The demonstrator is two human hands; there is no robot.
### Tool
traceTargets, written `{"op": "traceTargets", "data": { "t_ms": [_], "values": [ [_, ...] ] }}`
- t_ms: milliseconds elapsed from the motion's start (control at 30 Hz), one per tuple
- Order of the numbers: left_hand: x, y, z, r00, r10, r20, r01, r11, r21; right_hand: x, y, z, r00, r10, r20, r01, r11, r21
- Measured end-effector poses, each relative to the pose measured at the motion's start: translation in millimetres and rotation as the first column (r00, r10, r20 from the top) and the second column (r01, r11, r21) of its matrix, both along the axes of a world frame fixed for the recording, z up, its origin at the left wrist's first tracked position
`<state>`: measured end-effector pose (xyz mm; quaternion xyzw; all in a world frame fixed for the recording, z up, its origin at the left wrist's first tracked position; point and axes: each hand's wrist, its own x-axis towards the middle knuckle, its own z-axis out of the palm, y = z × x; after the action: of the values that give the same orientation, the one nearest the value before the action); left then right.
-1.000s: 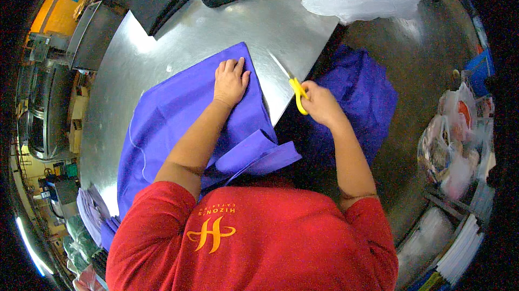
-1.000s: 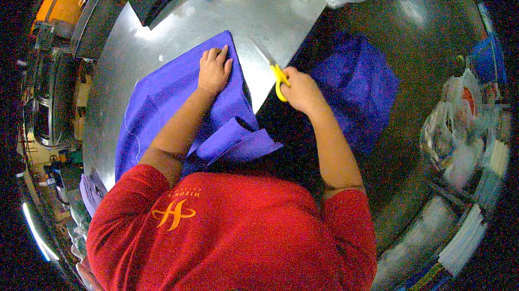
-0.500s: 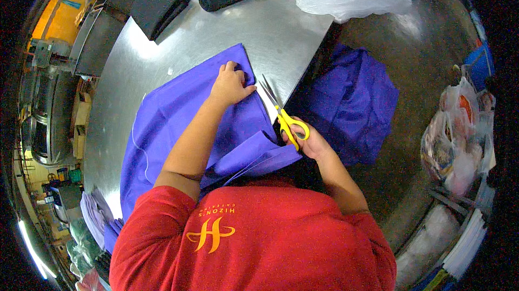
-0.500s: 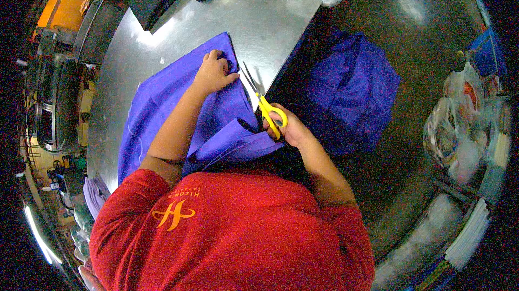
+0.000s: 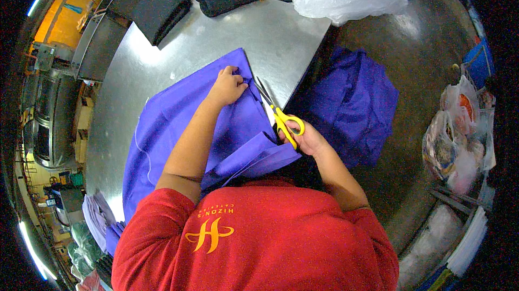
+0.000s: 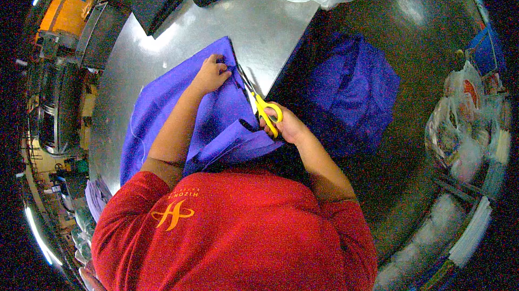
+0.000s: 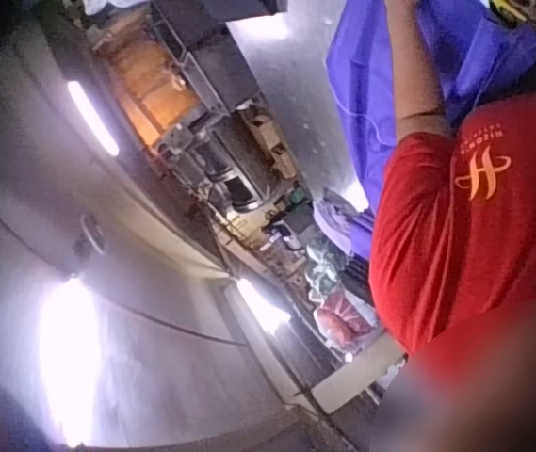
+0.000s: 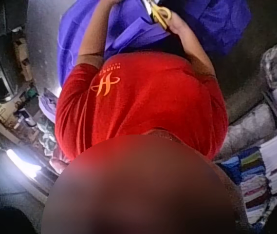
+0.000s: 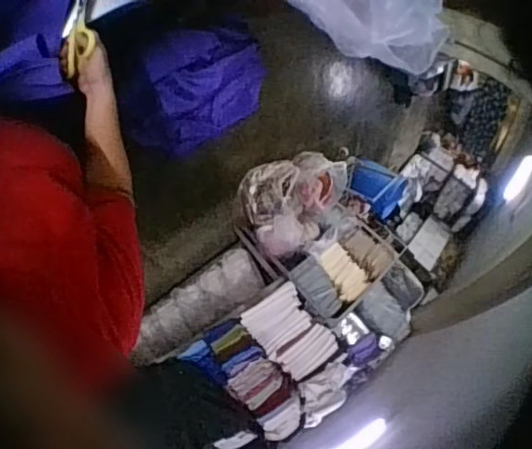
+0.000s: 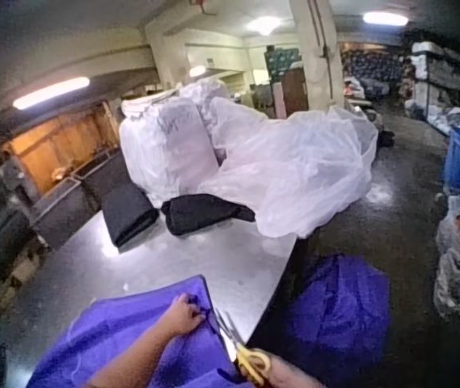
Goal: The person folds a large piece of purple fabric on a metal table, then uses yellow-handled scissors to trim the edges. The person repeatedly folds and cuts the fabric, adjusting its position on the table between cuts.
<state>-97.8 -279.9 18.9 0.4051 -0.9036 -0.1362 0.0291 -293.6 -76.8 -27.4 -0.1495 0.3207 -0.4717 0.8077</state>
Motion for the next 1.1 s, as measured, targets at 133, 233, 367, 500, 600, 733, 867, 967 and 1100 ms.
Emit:
{"op": "traceTargets", "data": {
  "t_ms": [133, 233, 367, 500, 600, 733, 867, 967, 1100],
  "values": [
    [0.3, -0.7, 0.0, 1.0, -0.004, -0.004, 0.004, 1.0, 0.018, 4.5, -7.3, 2.0, 1.0, 0.013, 0.024, -0.014, 0.999, 0.032],
    [0.6, -1.2, -1.9, 0.999, 0.007, -0.038, -0.006, 1.0, 0.017, 11.7, -15.5, 4.6, 0.998, -0.005, 0.062, 0.003, 1.0, 0.029],
    [4.0, -2.5, -2.1, 0.993, 0.037, -0.115, -0.027, 0.996, 0.085, 23.2, -31.3, 5.8, 0.995, -0.039, 0.088, 0.039, 0.999, 0.001],
    [6.3, 1.2, -3.4, 0.985, 0.032, -0.168, -0.016, 0.996, 0.092, 33.5, -47.3, 3.1, 0.982, -0.041, 0.182, 0.037, 0.999, 0.022],
    [3.9, 8.1, -9.6, 0.962, 0.081, -0.262, -0.059, 0.994, 0.091, 42.7, -54.4, 0.4, 0.963, -0.068, 0.26, 0.062, 0.998, 0.029],
    [3.6, 7.2, -14.5, 0.927, 0.142, -0.346, -0.098, 0.985, 0.14, 52.9, -59.4, -1.3, 0.947, -0.099, 0.306, 0.077, 0.994, 0.081],
    [0.8, 13.5, -20.3, 0.957, 0.166, -0.236, -0.175, 0.984, -0.017, 57.9, -61.3, -2.1, 0.939, -0.118, 0.323, 0.086, 0.99, 0.112],
    [-2.0, 23.8, -28.1, 0.969, 0.177, -0.175, -0.205, 0.966, -0.158, 62.2, -61.6, -3.6, 0.925, -0.122, 0.359, 0.086, 0.99, 0.114],
    [-3.6, 25.9, -38.5, 0.971, 0.186, -0.149, -0.216, 0.951, -0.221, 67.6, -61.5, -5.9, 0.941, -0.142, 0.307, 0.117, 0.988, 0.101]
  ]
}}
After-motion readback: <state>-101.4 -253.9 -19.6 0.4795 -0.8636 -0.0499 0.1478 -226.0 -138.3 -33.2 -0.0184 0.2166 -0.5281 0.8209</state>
